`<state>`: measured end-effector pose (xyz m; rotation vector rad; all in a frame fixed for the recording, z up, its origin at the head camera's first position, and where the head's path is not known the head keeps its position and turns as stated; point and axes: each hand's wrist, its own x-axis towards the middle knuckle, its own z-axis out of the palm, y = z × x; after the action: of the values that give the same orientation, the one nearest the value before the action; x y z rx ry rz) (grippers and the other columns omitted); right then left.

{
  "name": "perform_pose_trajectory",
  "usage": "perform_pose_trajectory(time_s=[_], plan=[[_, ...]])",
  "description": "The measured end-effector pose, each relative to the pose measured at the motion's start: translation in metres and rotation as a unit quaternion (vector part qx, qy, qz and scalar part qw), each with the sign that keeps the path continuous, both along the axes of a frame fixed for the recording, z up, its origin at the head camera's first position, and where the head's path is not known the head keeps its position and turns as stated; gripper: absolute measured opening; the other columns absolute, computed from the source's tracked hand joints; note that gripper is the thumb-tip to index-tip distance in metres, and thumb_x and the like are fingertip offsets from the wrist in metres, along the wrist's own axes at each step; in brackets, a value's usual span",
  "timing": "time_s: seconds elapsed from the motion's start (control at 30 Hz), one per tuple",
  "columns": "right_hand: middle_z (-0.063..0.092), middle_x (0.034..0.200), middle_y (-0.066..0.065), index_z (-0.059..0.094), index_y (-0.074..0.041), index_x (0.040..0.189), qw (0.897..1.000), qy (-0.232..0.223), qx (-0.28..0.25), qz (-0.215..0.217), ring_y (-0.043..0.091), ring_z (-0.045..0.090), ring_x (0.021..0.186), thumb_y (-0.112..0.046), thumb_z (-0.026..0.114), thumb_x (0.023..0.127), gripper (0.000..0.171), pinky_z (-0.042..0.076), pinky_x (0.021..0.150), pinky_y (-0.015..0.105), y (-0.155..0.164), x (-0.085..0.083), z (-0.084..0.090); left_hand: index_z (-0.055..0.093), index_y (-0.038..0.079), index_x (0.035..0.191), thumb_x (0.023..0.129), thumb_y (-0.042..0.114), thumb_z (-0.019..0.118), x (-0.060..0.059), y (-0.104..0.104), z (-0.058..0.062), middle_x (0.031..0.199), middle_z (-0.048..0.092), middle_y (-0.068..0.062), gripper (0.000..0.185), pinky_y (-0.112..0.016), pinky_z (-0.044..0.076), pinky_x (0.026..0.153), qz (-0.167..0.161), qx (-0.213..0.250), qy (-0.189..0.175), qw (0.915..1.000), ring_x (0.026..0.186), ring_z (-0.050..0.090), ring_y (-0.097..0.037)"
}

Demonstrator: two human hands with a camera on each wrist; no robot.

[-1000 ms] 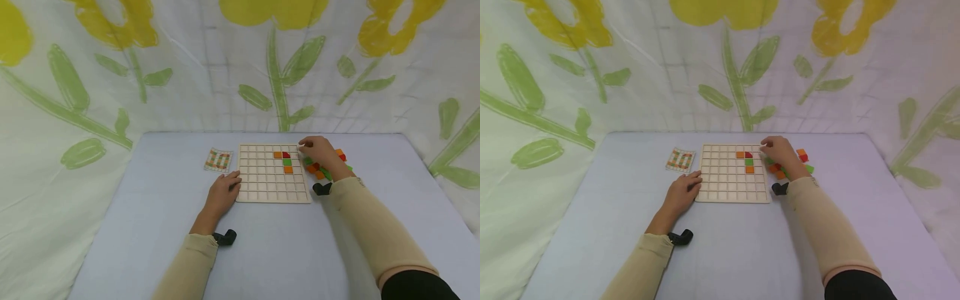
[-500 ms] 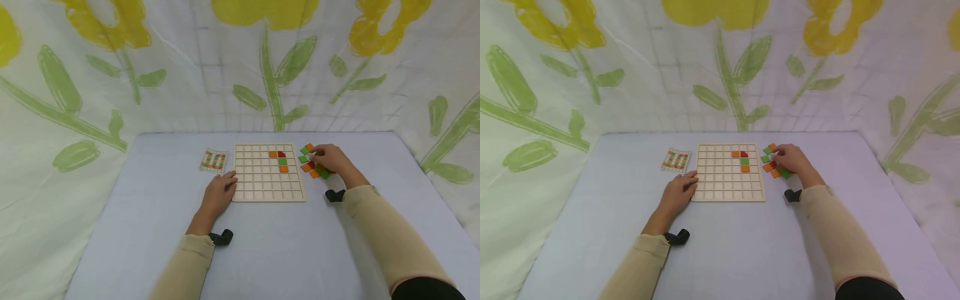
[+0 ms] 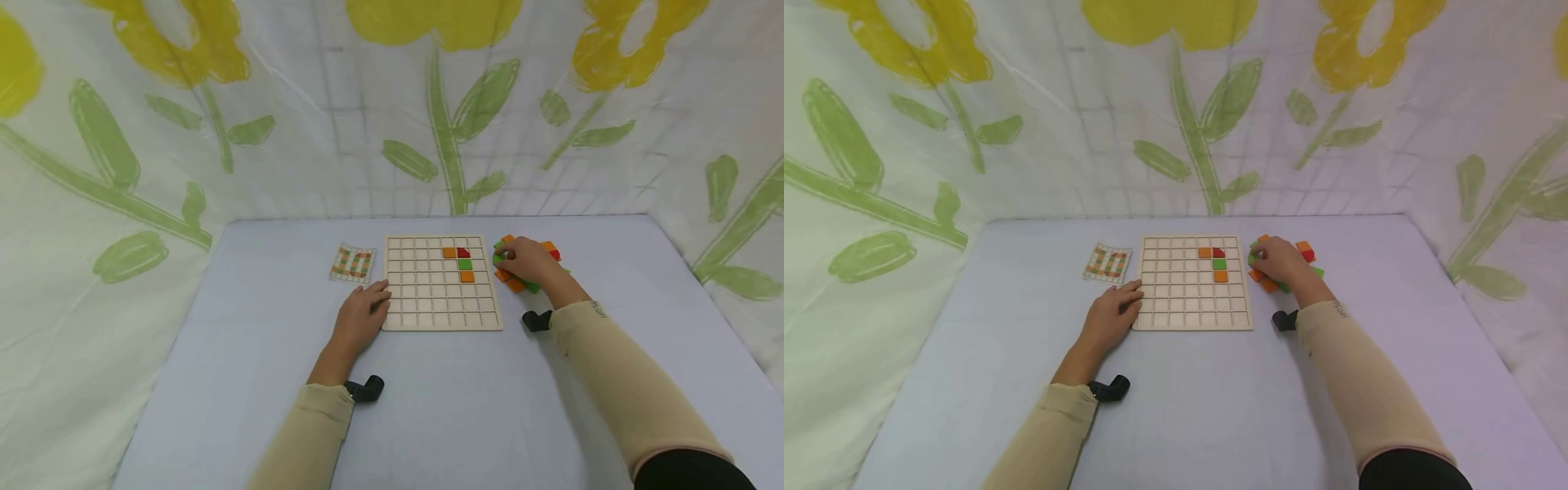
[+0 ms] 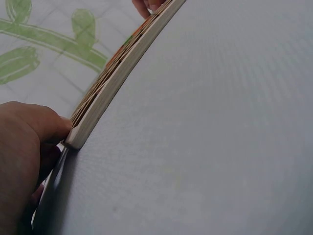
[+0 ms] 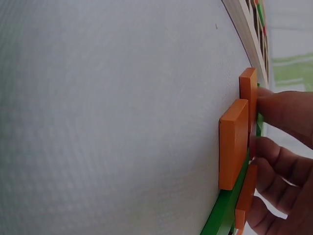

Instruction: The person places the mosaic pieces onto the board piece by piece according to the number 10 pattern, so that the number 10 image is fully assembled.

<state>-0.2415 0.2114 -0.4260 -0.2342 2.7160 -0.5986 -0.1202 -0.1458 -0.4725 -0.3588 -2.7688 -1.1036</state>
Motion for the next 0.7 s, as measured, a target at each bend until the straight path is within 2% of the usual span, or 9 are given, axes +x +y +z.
perform_pose_trajectory(time_s=[0.07,0.17,0.33,0.43,0.63,0.7], plan=[[0.058,0.099,0.014,0.064,-0.007,0.125,1.0,0.004,-0.009,-0.004,0.028,0.054,0.084,-0.028,0.065,0.093,0.038,0.049,0.07,0.035,0.0002,0.0007,0.0002,0.072,0.008,0.117,0.095,0.014,0.065,-0.0001,0.0003,0.0001,0.139,0.06,0.0,0.024,-0.04,0.031,0.121,0.001,-0.001,0.003,1.0,0.128,0.057,-0.021],[0.056,0.108,0.016,0.061,-0.006,0.113,1.0,0.01,-0.02,-0.006,0.03,0.052,0.094,-0.027,0.066,0.093,0.03,0.049,0.08,0.04,0.0003,0.002,-0.0009,0.073,0.009,0.117,0.095,0.014,0.065,0.0,0.0003,-0.0001,0.139,0.06,0.0,0.024,-0.04,0.031,0.121,0.004,-0.001,0.003,1.0,0.128,0.057,-0.02],[0.055,0.1,0.012,0.054,-0.008,0.1,0.999,0.014,-0.028,-0.013,0.028,0.051,0.089,-0.029,0.065,0.093,0.025,0.044,0.073,0.035,-0.0001,0.0046,-0.004,0.073,0.009,0.117,0.095,0.014,0.065,0.0002,0.0003,-0.0004,0.139,0.06,0.0,0.024,-0.04,0.031,0.12,0.004,-0.002,0.003,1.0,0.128,0.057,-0.02],[0.055,0.098,0.012,0.053,-0.008,0.103,0.999,0.021,-0.033,-0.025,0.028,0.05,0.087,-0.029,0.065,0.094,0.026,0.043,0.07,0.034,-0.0009,0.0052,-0.0044,0.073,0.009,0.116,0.095,0.014,0.065,-0.0001,0.0002,-0.0011,0.139,0.06,0.001,0.024,-0.04,0.031,0.121,0.005,-0.005,0.003,1.0,0.128,0.057,-0.02],[0.06,0.111,0.016,0.058,-0.009,0.12,0.997,0.034,-0.067,-0.036,0.03,0.053,0.093,-0.021,0.059,0.097,0.026,0.05,0.081,0.039,-0.001,0.0076,-0.0009,0.073,0.009,0.116,0.095,0.015,0.065,-0.0009,0.0001,-0.0022,0.138,0.06,0.001,0.023,-0.04,0.031,0.121,0.006,-0.007,0.004,1.0,0.129,0.056,-0.02],[0.062,0.113,0.016,0.06,-0.011,0.125,0.996,0.035,-0.076,-0.037,0.03,0.055,0.093,-0.019,0.058,0.097,0.029,0.051,0.08,0.039,-0.0009,0.0095,0.0006,0.073,0.009,0.116,0.095,0.015,0.065,-0.0011,0.0002,-0.0018,0.138,0.06,0.001,0.023,-0.04,0.031,0.121,0.004,-0.006,0.006,1.0,0.129,0.056,-0.02]])
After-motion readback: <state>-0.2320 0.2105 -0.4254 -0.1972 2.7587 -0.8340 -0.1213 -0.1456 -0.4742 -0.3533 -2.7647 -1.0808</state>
